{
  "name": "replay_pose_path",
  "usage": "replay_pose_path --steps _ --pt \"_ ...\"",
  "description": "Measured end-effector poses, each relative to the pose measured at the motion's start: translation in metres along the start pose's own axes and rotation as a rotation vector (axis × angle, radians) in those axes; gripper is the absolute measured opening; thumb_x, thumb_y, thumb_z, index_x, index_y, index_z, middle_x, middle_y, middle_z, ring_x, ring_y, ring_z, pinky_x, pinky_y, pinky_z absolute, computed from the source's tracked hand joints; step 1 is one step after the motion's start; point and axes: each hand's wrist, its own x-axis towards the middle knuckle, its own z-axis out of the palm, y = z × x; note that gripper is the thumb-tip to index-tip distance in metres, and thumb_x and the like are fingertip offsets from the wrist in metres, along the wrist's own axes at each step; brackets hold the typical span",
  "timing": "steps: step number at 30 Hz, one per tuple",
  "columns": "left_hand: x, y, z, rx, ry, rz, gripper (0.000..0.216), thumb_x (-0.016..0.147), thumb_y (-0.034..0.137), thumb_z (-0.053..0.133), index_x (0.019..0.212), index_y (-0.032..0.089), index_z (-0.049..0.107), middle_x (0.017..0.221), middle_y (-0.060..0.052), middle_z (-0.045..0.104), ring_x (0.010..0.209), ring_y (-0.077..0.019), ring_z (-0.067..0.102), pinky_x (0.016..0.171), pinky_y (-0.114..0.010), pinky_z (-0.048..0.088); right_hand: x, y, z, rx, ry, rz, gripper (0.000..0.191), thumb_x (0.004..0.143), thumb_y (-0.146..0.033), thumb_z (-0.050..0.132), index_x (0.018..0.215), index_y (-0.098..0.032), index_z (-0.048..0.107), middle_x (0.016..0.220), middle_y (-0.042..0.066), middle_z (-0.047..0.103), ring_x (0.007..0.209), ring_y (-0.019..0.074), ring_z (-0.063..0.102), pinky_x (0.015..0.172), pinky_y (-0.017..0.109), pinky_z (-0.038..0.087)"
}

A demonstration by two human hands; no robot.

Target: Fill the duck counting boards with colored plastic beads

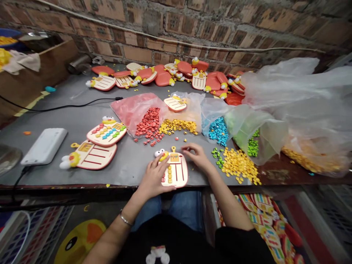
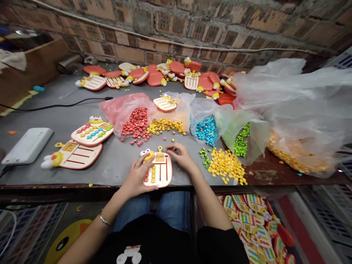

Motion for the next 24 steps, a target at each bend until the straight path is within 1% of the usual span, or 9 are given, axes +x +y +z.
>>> replay_pose_path --steps 4,7,8,10,13,15,19,22,24 --pt "0.0 -0.001 -0.001 0.001 0.019 0.025 0.076 0.066 0.057 0.074 0.129 0.021 0.05 0.149 -0.013 0.041 0.142 -0.036 0.022 0.104 -0.05 0.031 0.013 0.031 -0.042 -0.353 0.323 0.033 0.015 0.085 -0.025 0.057 0.091 -0.019 0.069 0.095 0.009 0.068 0.091 0.0247 0.061 0.081 0.038 0.048" --pt "0.0 -0.001 0.001 0.006 0.041 0.04 0.074 0.066 0.054 0.074 0.127 0.02 0.05 0.149 -0.013 0.04 0.142 -0.0358 0.022 0.103 -0.049 0.032 0.018 0.059 -0.075 -0.597 0.527 0.136 0.018 0.081 -0.019 0.054 0.091 -0.017 0.069 0.096 0.012 0.065 0.095 0.028 0.058 0.09 0.043 0.045" --pt "0.0 -0.002 0.001 0.007 0.045 0.042 0.073 0.066 0.054 0.074 0.126 0.02 0.051 0.15 -0.013 0.04 0.142 -0.0359 0.022 0.103 -0.049 0.033 0.019 0.068 -0.084 -0.657 0.549 0.182 0.019 0.08 -0.017 0.054 0.092 -0.015 0.069 0.097 0.013 0.064 0.096 0.0288 0.058 0.091 0.045 0.045" --pt "0.0 -0.002 0.002 0.005 0.049 0.039 0.073 0.065 0.054 0.075 0.126 0.022 0.051 0.149 -0.012 0.04 0.141 -0.0364 0.023 0.103 -0.049 0.033 0.021 0.082 -0.096 -0.743 0.497 0.26 0.022 0.077 -0.013 0.054 0.092 -0.014 0.069 0.098 0.015 0.063 0.095 0.0295 0.057 0.09 0.045 0.044" --pt "0.0 -0.001 0.003 -0.012 0.053 0.01 0.089 0.062 0.052 0.077 0.138 0.022 0.042 0.15 -0.014 0.038 0.141 -0.0374 0.025 0.104 -0.048 0.033 0.023 0.095 -0.098 -0.819 0.323 0.29 0.02 0.075 -0.011 0.056 0.089 -0.015 0.069 0.097 0.015 0.063 0.092 0.029 0.056 0.088 0.045 0.045" --pt "-0.001 0.0 0.003 -0.029 0.057 -0.017 0.103 0.061 0.052 0.078 0.146 0.021 0.03 0.151 -0.017 0.033 0.14 -0.0376 0.026 0.105 -0.047 0.032 0.023 0.097 -0.094 -0.846 0.284 0.267 0.017 0.076 -0.014 0.058 0.089 -0.015 0.069 0.099 0.015 0.063 0.093 0.0295 0.055 0.088 0.045 0.044" --pt "-0.002 0.0 0.003 -0.047 0.064 -0.024 0.109 0.062 0.054 0.078 0.149 0.02 0.022 0.154 -0.02 0.026 0.141 -0.0367 0.024 0.106 -0.048 0.03 0.015 0.093 -0.087 -0.77 0.427 0.191 0.013 0.077 -0.019 0.058 0.085 -0.016 0.067 0.101 0.014 0.064 0.098 0.0302 0.055 0.091 0.047 0.044" --pt "-0.002 -0.001 0.003 -0.051 0.074 -0.015 0.11 0.061 0.054 0.079 0.149 0.019 0.023 0.154 -0.02 0.024 0.141 -0.0368 0.025 0.105 -0.047 0.03 0.005 0.08 -0.08 -0.534 0.566 0.174 0.015 0.079 -0.023 0.056 0.087 -0.016 0.066 0.094 0.012 0.066 0.084 0.025 0.06 0.08 0.042 0.051" --pt "-0.002 -0.001 0.004 -0.053 0.074 -0.017 0.11 0.061 0.054 0.079 0.149 0.019 0.023 0.154 -0.02 0.024 0.141 -0.037 0.025 0.105 -0.047 0.03 -0.003 0.065 -0.072 -0.382 0.601 0.173 0.018 0.08 -0.028 0.056 0.091 -0.017 0.065 0.09 0.009 0.067 0.075 0.0219 0.061 0.072 0.039 0.054"
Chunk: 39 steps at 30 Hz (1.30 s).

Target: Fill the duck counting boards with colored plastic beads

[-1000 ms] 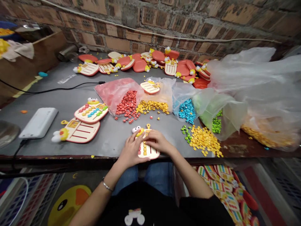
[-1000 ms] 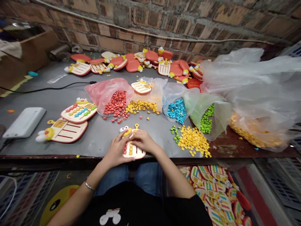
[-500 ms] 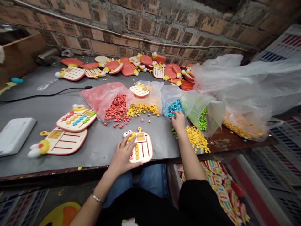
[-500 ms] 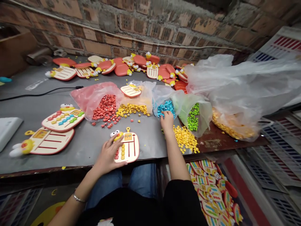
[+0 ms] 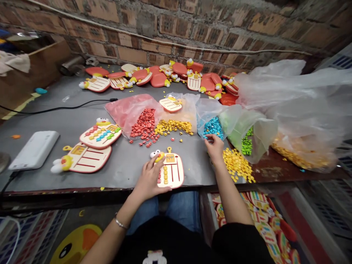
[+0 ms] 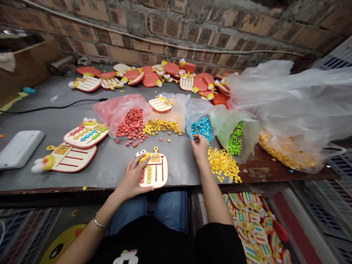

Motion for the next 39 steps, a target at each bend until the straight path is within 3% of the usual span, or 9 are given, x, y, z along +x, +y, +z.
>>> replay_pose_path --steps 7,11,15,18,21,27,33,36,39 --pt "0.001 0.002 -0.001 -0.02 -0.037 -0.023 0.111 0.062 0.055 0.078 0.15 0.023 0.019 0.154 -0.018 0.027 0.142 -0.037 0.022 0.107 -0.049 0.027 -0.038 -0.04 0.007 0.237 -0.067 0.004 0.022 0.088 -0.031 0.051 0.096 -0.022 0.069 0.115 0.011 0.057 0.085 0.0198 0.064 0.075 0.038 0.059" --pt "0.001 0.001 -0.001 -0.022 -0.029 -0.026 0.109 0.063 0.054 0.078 0.15 0.023 0.02 0.155 -0.018 0.025 0.142 -0.0366 0.021 0.107 -0.048 0.027 -0.053 -0.052 0.014 0.313 -0.145 0.04 0.02 0.087 -0.032 0.055 0.096 -0.022 0.07 0.108 0.01 0.053 0.08 0.0179 0.063 0.072 0.035 0.059" --pt "0.0 0.001 -0.001 -0.013 -0.03 -0.016 0.111 0.062 0.055 0.078 0.15 0.022 0.019 0.153 -0.018 0.028 0.142 -0.0355 0.021 0.108 -0.047 0.027 -0.067 -0.077 0.02 0.324 -0.393 -0.113 0.019 0.09 -0.029 0.054 0.102 -0.024 0.067 0.098 0.007 0.06 0.088 0.0197 0.061 0.073 0.033 0.056" --pt "0.001 0.001 -0.001 -0.003 -0.034 -0.017 0.11 0.063 0.055 0.078 0.15 0.021 0.02 0.153 -0.018 0.029 0.142 -0.0352 0.022 0.108 -0.047 0.027 -0.073 -0.09 0.03 0.218 -0.479 -0.28 0.015 0.092 -0.024 0.052 0.098 -0.024 0.066 0.095 0.007 0.062 0.092 0.0213 0.059 0.082 0.038 0.051" --pt "0.001 0.001 -0.001 0.006 -0.042 -0.023 0.11 0.062 0.056 0.077 0.15 0.02 0.02 0.153 -0.018 0.029 0.142 -0.0348 0.022 0.108 -0.046 0.026 -0.074 -0.09 0.041 0.103 -0.476 -0.357 0.014 0.091 -0.022 0.053 0.086 -0.022 0.066 0.088 0.007 0.06 0.089 0.0223 0.056 0.08 0.037 0.048" --pt "0.002 0.001 -0.001 0.019 -0.045 -0.038 0.111 0.061 0.058 0.077 0.149 0.02 0.021 0.153 -0.018 0.03 0.142 -0.0336 0.023 0.108 -0.045 0.025 -0.071 -0.083 0.043 0.029 -0.517 -0.357 0.019 0.091 -0.018 0.055 0.074 -0.02 0.062 0.074 0.002 0.05 0.075 0.018 0.05 0.068 0.029 0.042" --pt "0.002 0.004 -0.002 0.036 -0.034 -0.041 0.111 0.06 0.057 0.078 0.149 0.019 0.023 0.152 -0.017 0.032 0.141 -0.0341 0.025 0.107 -0.045 0.027 -0.072 -0.085 0.029 -0.02 -0.607 -0.472 0.02 0.093 -0.017 0.051 0.079 -0.017 0.064 0.077 0.003 0.051 0.076 0.0171 0.047 0.068 0.028 0.041" --pt "0.002 0.005 -0.002 0.041 -0.023 -0.04 0.109 0.061 0.056 0.077 0.148 0.019 0.025 0.153 -0.018 0.03 0.14 -0.0346 0.027 0.105 -0.046 0.029 -0.078 -0.081 0.026 0.029 -0.663 -0.559 0.019 0.093 -0.015 0.051 0.083 -0.018 0.066 0.077 0.003 0.051 0.075 0.0163 0.047 0.066 0.027 0.04" --pt "0.001 0.004 -0.001 0.057 -0.019 -0.033 0.107 0.061 0.055 0.077 0.147 0.017 0.026 0.153 -0.019 0.029 0.14 -0.0349 0.028 0.105 -0.046 0.029 -0.085 -0.08 0.031 0.125 -0.644 -0.542 0.017 0.093 -0.016 0.052 0.086 -0.018 0.067 0.078 0.003 0.053 0.076 0.0159 0.049 0.067 0.027 0.042"
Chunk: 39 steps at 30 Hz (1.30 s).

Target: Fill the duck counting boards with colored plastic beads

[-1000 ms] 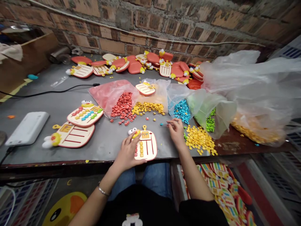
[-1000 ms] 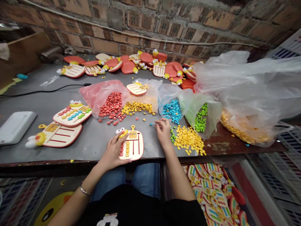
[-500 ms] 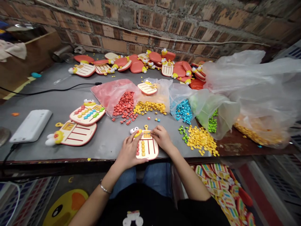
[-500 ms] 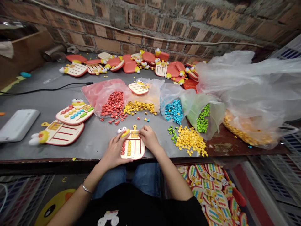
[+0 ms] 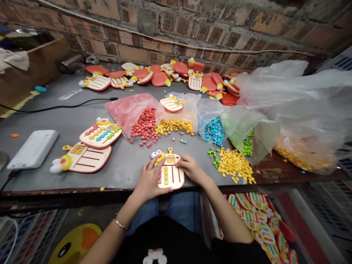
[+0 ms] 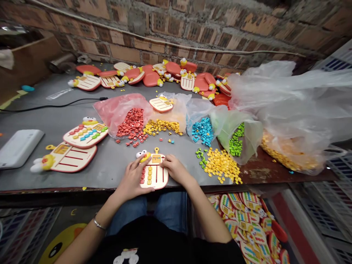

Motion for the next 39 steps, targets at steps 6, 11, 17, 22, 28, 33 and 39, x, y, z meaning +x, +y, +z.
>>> replay_pose_path --steps 6,11,17,22,28,33,39 --pt "0.0 -0.001 0.0 0.001 -0.001 0.019 0.107 0.063 0.057 0.075 0.149 0.02 0.024 0.152 -0.016 0.032 0.14 -0.0347 0.027 0.105 -0.045 0.029 0.002 -0.012 0.001 0.252 -0.071 -0.019 0.016 0.092 -0.021 0.055 0.086 -0.019 0.07 0.079 0.002 0.057 0.08 0.0156 0.055 0.078 0.031 0.048" --pt "0.001 0.0 -0.001 0.004 -0.011 0.003 0.107 0.062 0.054 0.077 0.148 0.019 0.025 0.154 -0.018 0.027 0.141 -0.0346 0.026 0.105 -0.045 0.029 0.011 0.005 -0.027 0.369 0.026 0.072 0.015 0.092 -0.022 0.055 0.096 -0.021 0.07 0.094 0.004 0.066 0.092 0.0178 0.062 0.087 0.034 0.048" --pt "0.002 -0.002 0.001 -0.003 -0.004 0.01 0.106 0.062 0.054 0.077 0.148 0.02 0.025 0.154 -0.018 0.027 0.141 -0.035 0.025 0.105 -0.046 0.029 0.048 0.06 -0.027 -0.078 0.247 0.359 0.014 0.086 -0.013 0.057 0.088 -0.017 0.07 0.094 0.009 0.062 0.09 0.0211 0.058 0.087 0.039 0.049" --pt "0.001 -0.001 0.001 -0.007 0.003 0.007 0.105 0.063 0.054 0.077 0.148 0.021 0.025 0.154 -0.017 0.026 0.141 -0.0347 0.025 0.105 -0.045 0.029 0.037 0.044 -0.028 0.118 0.223 0.197 0.01 0.087 -0.017 0.058 0.088 -0.018 0.068 0.094 0.007 0.066 0.088 0.0184 0.061 0.08 0.033 0.051" --pt "0.001 -0.002 0.002 -0.004 -0.024 0.012 0.107 0.063 0.056 0.076 0.148 0.021 0.023 0.151 -0.016 0.034 0.141 -0.0343 0.025 0.106 -0.046 0.028 0.014 0.012 -0.012 0.058 0.173 0.081 0.012 0.09 -0.02 0.057 0.084 -0.021 0.067 0.094 0.006 0.069 0.093 0.0196 0.061 0.086 0.036 0.046" --pt "0.002 -0.002 0.001 0.001 -0.024 0.007 0.106 0.062 0.058 0.075 0.148 0.021 0.025 0.15 -0.016 0.037 0.141 -0.0348 0.026 0.105 -0.045 0.028 0.013 0.006 -0.008 -0.235 0.087 0.112 0.011 0.089 -0.017 0.059 0.082 -0.02 0.067 0.092 0.005 0.069 0.099 0.0221 0.053 0.091 0.041 0.032" --pt "0.003 0.002 -0.002 0.02 -0.031 -0.001 0.107 0.062 0.055 0.076 0.149 0.02 0.024 0.152 -0.018 0.032 0.141 -0.0353 0.026 0.105 -0.045 0.028 0.004 0.003 -0.02 -0.096 -0.068 0.023 0.01 0.089 -0.016 0.059 0.083 -0.02 0.066 0.094 0.005 0.069 0.094 0.0194 0.055 0.086 0.037 0.033"
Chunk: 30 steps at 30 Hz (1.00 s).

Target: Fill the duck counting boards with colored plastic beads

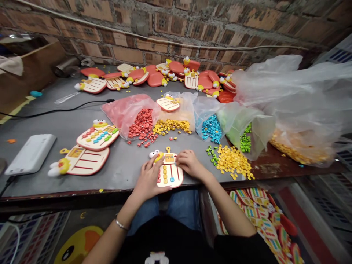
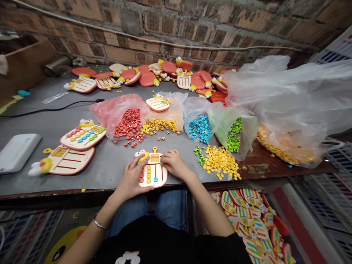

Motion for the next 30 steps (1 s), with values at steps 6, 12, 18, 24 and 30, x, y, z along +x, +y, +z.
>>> replay_pose_path --steps 6,12,18,24,30 --pt "0.0 -0.001 0.0 -0.01 0.0 0.017 0.106 0.063 0.055 0.075 0.149 0.021 0.023 0.152 -0.016 0.033 0.141 -0.036 0.026 0.104 -0.045 0.03 0.006 -0.002 0.017 0.16 0.038 0.048 0.007 0.085 -0.016 0.066 0.08 -0.02 0.068 0.083 0.003 0.068 0.086 0.0185 0.059 0.081 0.035 0.038" --pt "-0.001 -0.005 0.003 -0.001 0.015 0.028 0.1 0.065 0.054 0.074 0.146 0.022 0.026 0.152 -0.015 0.034 0.141 -0.0343 0.026 0.103 -0.045 0.032 -0.003 -0.009 -0.005 0.44 -0.206 -0.067 0.005 0.086 -0.026 0.066 0.083 -0.025 0.069 0.087 -0.001 0.071 0.095 0.0189 0.062 0.097 0.039 0.038" --pt "-0.001 -0.006 0.004 0.028 0.007 0.065 0.089 0.067 0.05 0.074 0.141 0.023 0.034 0.15 -0.012 0.039 0.142 -0.0355 0.024 0.103 -0.048 0.031 -0.017 0.063 -0.058 0.26 0.48 0.415 0.02 0.088 -0.033 0.055 0.084 -0.019 0.067 0.088 0.008 0.067 0.088 0.0245 0.061 0.084 0.041 0.047" --pt "-0.002 -0.005 0.004 0.041 0.027 0.079 0.085 0.07 0.051 0.071 0.141 0.022 0.036 0.149 -0.014 0.04 0.142 -0.0362 0.023 0.104 -0.05 0.03 -0.011 0.127 -0.06 -0.272 0.357 0.6 0.019 0.077 -0.011 0.059 0.093 -0.015 0.069 0.099 0.012 0.062 0.095 0.026 0.058 0.086 0.039 0.046" --pt "0.0 0.005 0.002 0.102 0.042 0.108 0.068 0.072 0.048 0.067 0.132 0.022 0.049 0.151 -0.013 0.038 0.142 -0.038 0.022 0.111 -0.06 0.016 -0.014 0.126 -0.052 -0.263 0.429 0.509 0.013 0.084 -0.016 0.056 0.089 -0.018 0.067 0.101 0.012 0.062 0.099 0.0271 0.055 0.091 0.044 0.043"
